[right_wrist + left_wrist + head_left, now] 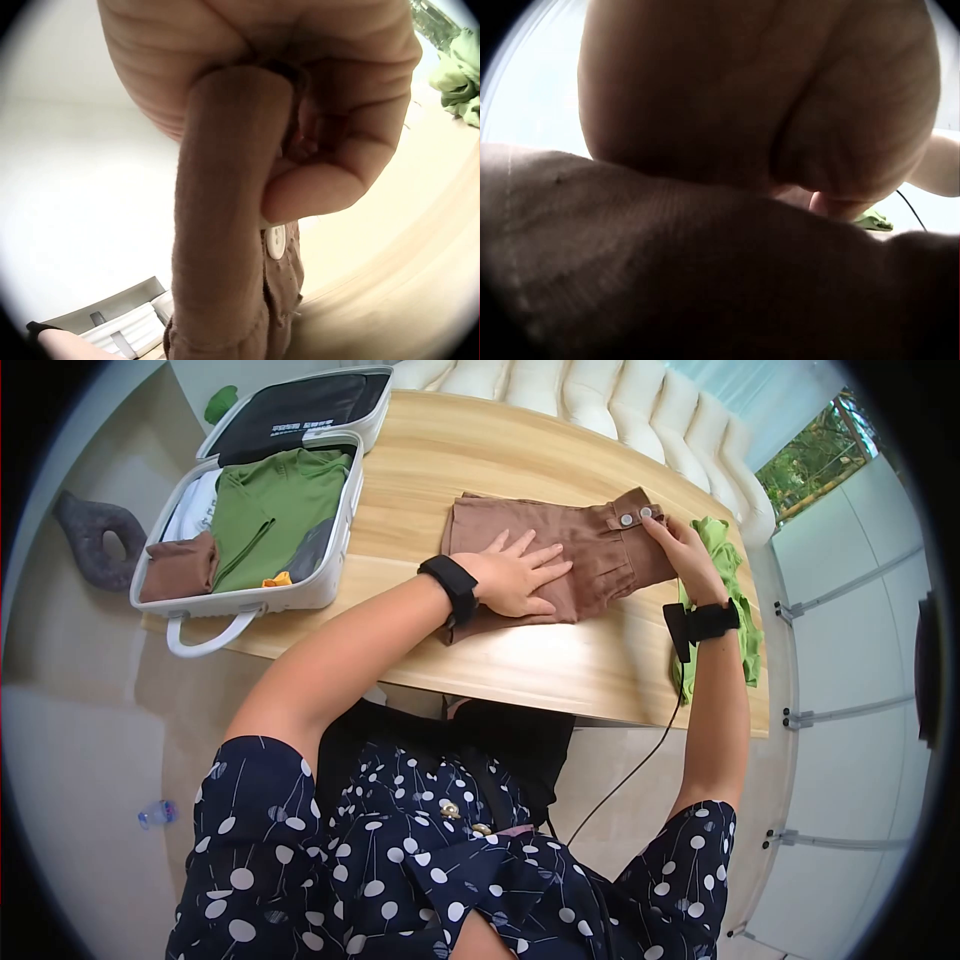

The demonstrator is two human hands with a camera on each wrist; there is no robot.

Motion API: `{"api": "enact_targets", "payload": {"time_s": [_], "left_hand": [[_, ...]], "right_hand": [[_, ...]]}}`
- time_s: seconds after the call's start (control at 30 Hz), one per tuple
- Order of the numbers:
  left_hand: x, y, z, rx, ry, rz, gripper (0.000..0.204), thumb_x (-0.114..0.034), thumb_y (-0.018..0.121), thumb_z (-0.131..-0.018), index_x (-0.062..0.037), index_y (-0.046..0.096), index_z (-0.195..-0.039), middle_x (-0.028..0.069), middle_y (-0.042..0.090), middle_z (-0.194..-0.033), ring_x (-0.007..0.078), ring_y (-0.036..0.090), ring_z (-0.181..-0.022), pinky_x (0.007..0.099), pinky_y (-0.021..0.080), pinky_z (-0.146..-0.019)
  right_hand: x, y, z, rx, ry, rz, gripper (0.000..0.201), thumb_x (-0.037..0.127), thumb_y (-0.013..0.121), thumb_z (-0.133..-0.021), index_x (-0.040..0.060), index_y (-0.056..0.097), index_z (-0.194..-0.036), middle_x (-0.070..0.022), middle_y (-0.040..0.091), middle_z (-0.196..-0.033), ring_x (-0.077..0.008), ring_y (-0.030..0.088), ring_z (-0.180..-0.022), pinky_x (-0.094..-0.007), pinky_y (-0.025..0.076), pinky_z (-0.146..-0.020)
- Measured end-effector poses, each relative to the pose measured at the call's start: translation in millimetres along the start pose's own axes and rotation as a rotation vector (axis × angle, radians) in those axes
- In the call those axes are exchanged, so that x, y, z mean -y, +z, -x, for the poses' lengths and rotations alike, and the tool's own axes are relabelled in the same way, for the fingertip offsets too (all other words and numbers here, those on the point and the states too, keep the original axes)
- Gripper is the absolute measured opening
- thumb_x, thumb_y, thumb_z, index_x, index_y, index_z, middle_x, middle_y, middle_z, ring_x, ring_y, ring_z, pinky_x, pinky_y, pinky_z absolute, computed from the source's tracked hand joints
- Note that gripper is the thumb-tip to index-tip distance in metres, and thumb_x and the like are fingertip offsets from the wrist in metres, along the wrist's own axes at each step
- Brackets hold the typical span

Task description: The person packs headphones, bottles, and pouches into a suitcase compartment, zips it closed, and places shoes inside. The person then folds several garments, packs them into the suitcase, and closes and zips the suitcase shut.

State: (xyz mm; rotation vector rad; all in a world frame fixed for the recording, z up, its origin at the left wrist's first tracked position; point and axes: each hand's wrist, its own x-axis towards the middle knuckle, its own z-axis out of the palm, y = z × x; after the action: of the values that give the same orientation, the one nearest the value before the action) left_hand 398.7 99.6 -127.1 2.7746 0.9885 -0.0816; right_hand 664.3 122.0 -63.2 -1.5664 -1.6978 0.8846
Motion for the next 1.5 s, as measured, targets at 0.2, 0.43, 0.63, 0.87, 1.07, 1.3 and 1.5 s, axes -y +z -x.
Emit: {"api": "enact_targets", "payload": {"time_s": [0.2, 0.43, 0.63, 0.87, 1.07, 1.3, 1.5], "left_hand": [[18.1, -20.6, 17.3, -0.194, 0.051, 0.141, 0.056, -0.041, 0.046, -0.093, -0.008, 0.036, -0.138, 0.0173, 0.033, -0.143, 0.0432, 0.028, -0.131, 0.0491, 0.027, -0.106], [48.4, -20.2, 32.2, -0.256, -0.446, 1.538, 0.057, -0.048, 0.028, -0.098, -0.0005, 0.045, -0.125, 0.0143, 0.058, -0.112, 0.0167, 0.057, -0.099, 0.0297, 0.049, -0.082], [77.0, 7.8, 46.2, -0.356, -0.32, 2.115, 0.044, -0.042, 0.034, -0.098, -0.003, 0.046, -0.112, 0.0087, 0.059, -0.101, 0.016, 0.061, -0.087, 0.0304, 0.054, -0.076], [67.4, 9.8, 48.7, -0.441, -0.345, 1.816, 0.047, -0.019, 0.061, -0.089, 0.0017, 0.04, -0.125, 0.0115, 0.058, -0.107, 0.0144, 0.06, -0.095, 0.0266, 0.052, -0.079], [74.0, 16.2, 45.7, -0.447, -0.351, 1.52, 0.071, -0.011, 0.069, -0.08, 0.005, 0.027, -0.135, 0.0153, 0.055, -0.113, 0.0189, 0.059, -0.098, 0.0292, 0.051, -0.081], [61.6, -14.6, 52.0, -0.51, -0.321, 0.494, 0.075, -0.032, 0.069, -0.068, 0.0048, 0.041, -0.127, 0.029, 0.045, -0.121, 0.0371, 0.04, -0.119, 0.0386, 0.037, -0.099], [74.4, -26.9, -3.9, -0.502, -0.236, 0.421, 0.066, -0.037, 0.064, -0.073, 0.0059, 0.047, -0.12, 0.0299, 0.045, -0.124, 0.0419, 0.039, -0.12, 0.0433, 0.036, -0.099]], "right_hand": [[29.5, -3.2, 1.9, 0.039, 0.0, -0.081, 0.038, 0.036, 0.059, -0.088, 0.0003, 0.06, -0.103, -0.0039, 0.062, -0.091, -0.0088, 0.055, -0.082, -0.0215, 0.043, -0.074], [101.0, 50.0, 14.6, 0.296, -0.112, -0.107, 0.047, 0.035, 0.058, -0.09, 0.0025, 0.047, -0.123, -0.0125, 0.06, -0.102, -0.0164, 0.062, -0.086, -0.0281, 0.054, -0.067], [94.5, 75.1, 10.3, 0.389, -0.094, -0.063, 0.044, 0.037, 0.053, -0.092, 0.0032, 0.049, -0.12, -0.0089, 0.059, -0.096, -0.014, 0.062, -0.08, -0.0256, 0.052, -0.064], [23.3, 69.0, 12.9, 0.476, 0.348, 0.309, 0.065, 0.062, 0.051, -0.084, -0.0024, 0.064, -0.086, -0.0081, 0.062, -0.071, -0.0146, 0.06, -0.055, -0.0271, 0.051, -0.049], [26.4, 89.0, 39.3, 0.508, 0.242, 0.153, 0.049, 0.045, 0.062, -0.085, -0.0036, 0.066, -0.086, -0.0059, 0.063, -0.069, -0.012, 0.061, -0.058, -0.0226, 0.049, -0.054], [-1.3, 77.3, 10.0, 0.205, 0.267, -0.225, 0.034, 0.034, 0.059, -0.087, 0.0061, 0.058, -0.106, -0.0012, 0.061, -0.089, -0.0097, 0.058, -0.077, -0.025, 0.047, -0.064], [-24.5, 96.6, 5.3, 0.102, 0.414, -1.023, 0.008, 0.024, 0.061, -0.089, 0.0175, 0.059, -0.093, 0.0104, 0.053, -0.074, -0.0038, 0.045, -0.056, -0.0204, 0.037, -0.053]]}}
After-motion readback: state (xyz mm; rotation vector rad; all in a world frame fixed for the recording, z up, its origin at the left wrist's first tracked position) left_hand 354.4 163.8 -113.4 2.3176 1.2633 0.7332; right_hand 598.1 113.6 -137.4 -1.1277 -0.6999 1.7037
